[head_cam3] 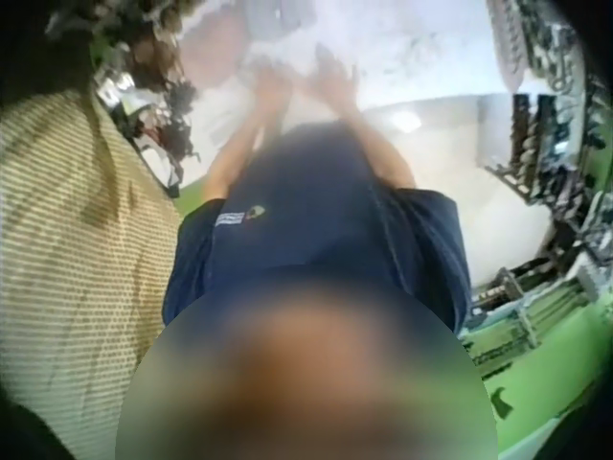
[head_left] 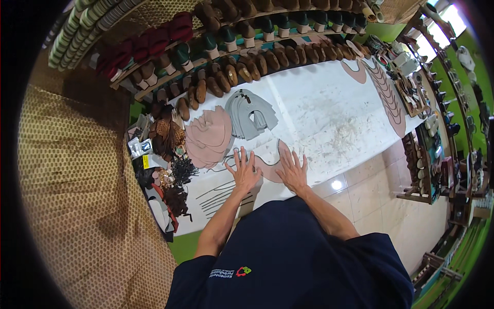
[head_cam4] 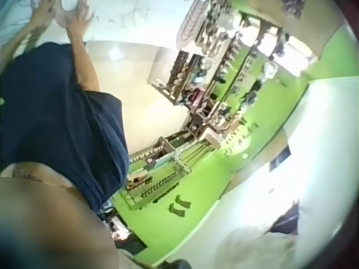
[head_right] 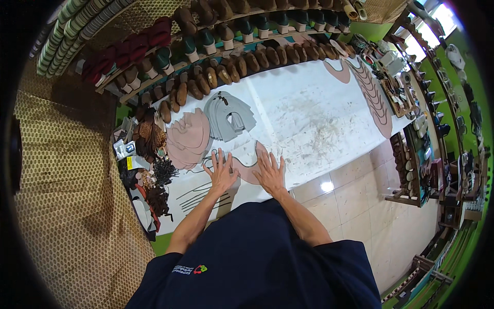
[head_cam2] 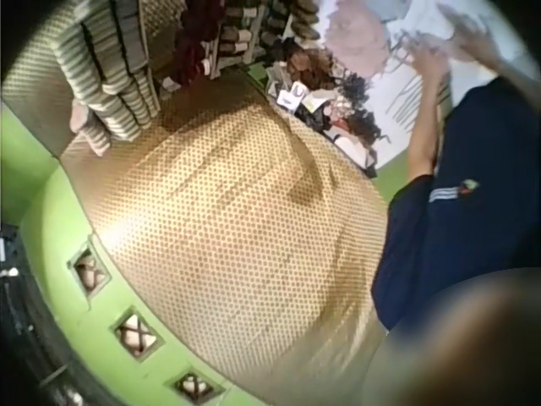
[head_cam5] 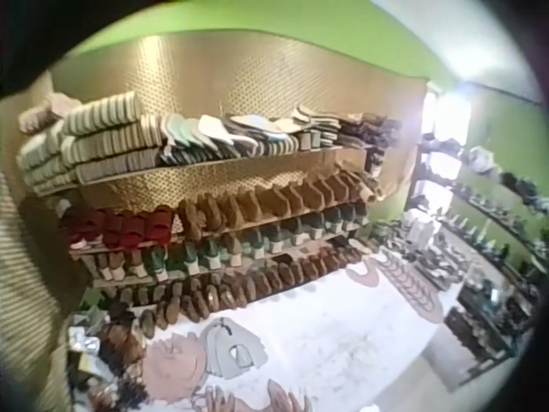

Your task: Organize and align various shoe upper components on a workbench in preparation for stitching.

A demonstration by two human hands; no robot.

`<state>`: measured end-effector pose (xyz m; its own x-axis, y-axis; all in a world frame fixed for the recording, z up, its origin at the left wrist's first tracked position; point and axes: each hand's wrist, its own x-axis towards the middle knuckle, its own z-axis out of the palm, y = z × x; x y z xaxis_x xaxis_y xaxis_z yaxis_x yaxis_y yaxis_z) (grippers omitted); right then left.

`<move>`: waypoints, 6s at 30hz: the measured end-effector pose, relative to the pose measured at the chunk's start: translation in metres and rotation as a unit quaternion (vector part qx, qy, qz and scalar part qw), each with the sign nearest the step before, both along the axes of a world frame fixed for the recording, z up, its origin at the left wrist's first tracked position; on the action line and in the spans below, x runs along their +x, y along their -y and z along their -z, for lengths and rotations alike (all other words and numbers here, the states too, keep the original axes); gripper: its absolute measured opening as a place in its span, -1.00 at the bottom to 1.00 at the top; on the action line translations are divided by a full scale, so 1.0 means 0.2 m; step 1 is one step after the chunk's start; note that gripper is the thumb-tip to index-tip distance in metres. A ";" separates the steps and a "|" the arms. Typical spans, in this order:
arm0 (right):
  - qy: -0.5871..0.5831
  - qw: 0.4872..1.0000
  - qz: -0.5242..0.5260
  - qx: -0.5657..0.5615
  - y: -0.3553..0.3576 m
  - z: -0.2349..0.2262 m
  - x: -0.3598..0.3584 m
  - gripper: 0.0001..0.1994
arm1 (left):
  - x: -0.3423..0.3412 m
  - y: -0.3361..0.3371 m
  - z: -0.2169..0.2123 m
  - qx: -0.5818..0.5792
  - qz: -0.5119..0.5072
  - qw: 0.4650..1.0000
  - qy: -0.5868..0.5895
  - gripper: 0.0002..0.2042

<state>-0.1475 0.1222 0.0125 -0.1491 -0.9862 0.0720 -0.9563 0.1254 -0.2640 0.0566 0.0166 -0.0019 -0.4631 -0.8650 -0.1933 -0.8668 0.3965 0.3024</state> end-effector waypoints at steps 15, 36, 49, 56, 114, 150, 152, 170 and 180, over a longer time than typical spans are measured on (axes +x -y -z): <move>0.046 0.984 0.164 -0.050 0.09 0.09 -0.07 -0.65 | -0.02 -0.16 0.00 -0.081 -0.059 0.993 -0.063 -0.60; 0.129 0.963 0.217 -0.093 0.13 0.06 -0.19 -0.77 | -0.08 -0.18 -0.06 -0.065 -0.119 0.987 -0.084 -0.71; 0.148 0.962 0.214 -0.085 0.12 0.04 -0.21 -0.79 | -0.14 -0.14 -0.03 0.018 -0.240 0.958 -0.158 -0.77; 0.180 0.955 0.200 -0.124 0.09 -0.01 -0.33 -0.83 | -0.21 -0.16 -0.07 -0.070 -0.186 0.963 -0.182 -0.86; 0.176 0.966 0.167 -0.095 0.49 -0.05 -3.42 -0.83 | -3.26 0.37 0.04 0.015 -0.244 0.932 -0.267 -0.83; 0.186 0.970 0.149 -0.053 1.06 0.12 -3.67 -0.83 | -3.54 0.90 0.10 0.014 -0.349 0.919 -0.184 -0.83; 0.182 0.971 0.147 -0.048 1.06 0.13 -3.69 -0.81 | -3.55 0.90 0.10 0.014 -0.349 0.919 -0.182 -0.83; 0.018 0.998 -0.037 -0.044 0.93 0.05 -3.56 -0.64 | -3.57 0.64 0.06 -0.129 -0.142 0.977 -0.094 -0.62; -0.042 0.998 -0.033 -0.020 0.91 0.05 -3.51 -0.56 | -3.55 0.57 0.09 -0.033 -0.101 0.993 -0.040 -0.31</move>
<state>-0.8501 -0.0589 0.0017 -0.0757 -0.9899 0.1202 -0.9810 0.0524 -0.1869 -0.6544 -0.0980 -0.0198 -0.2897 -0.9516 -0.1027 -0.9050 0.2374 0.3530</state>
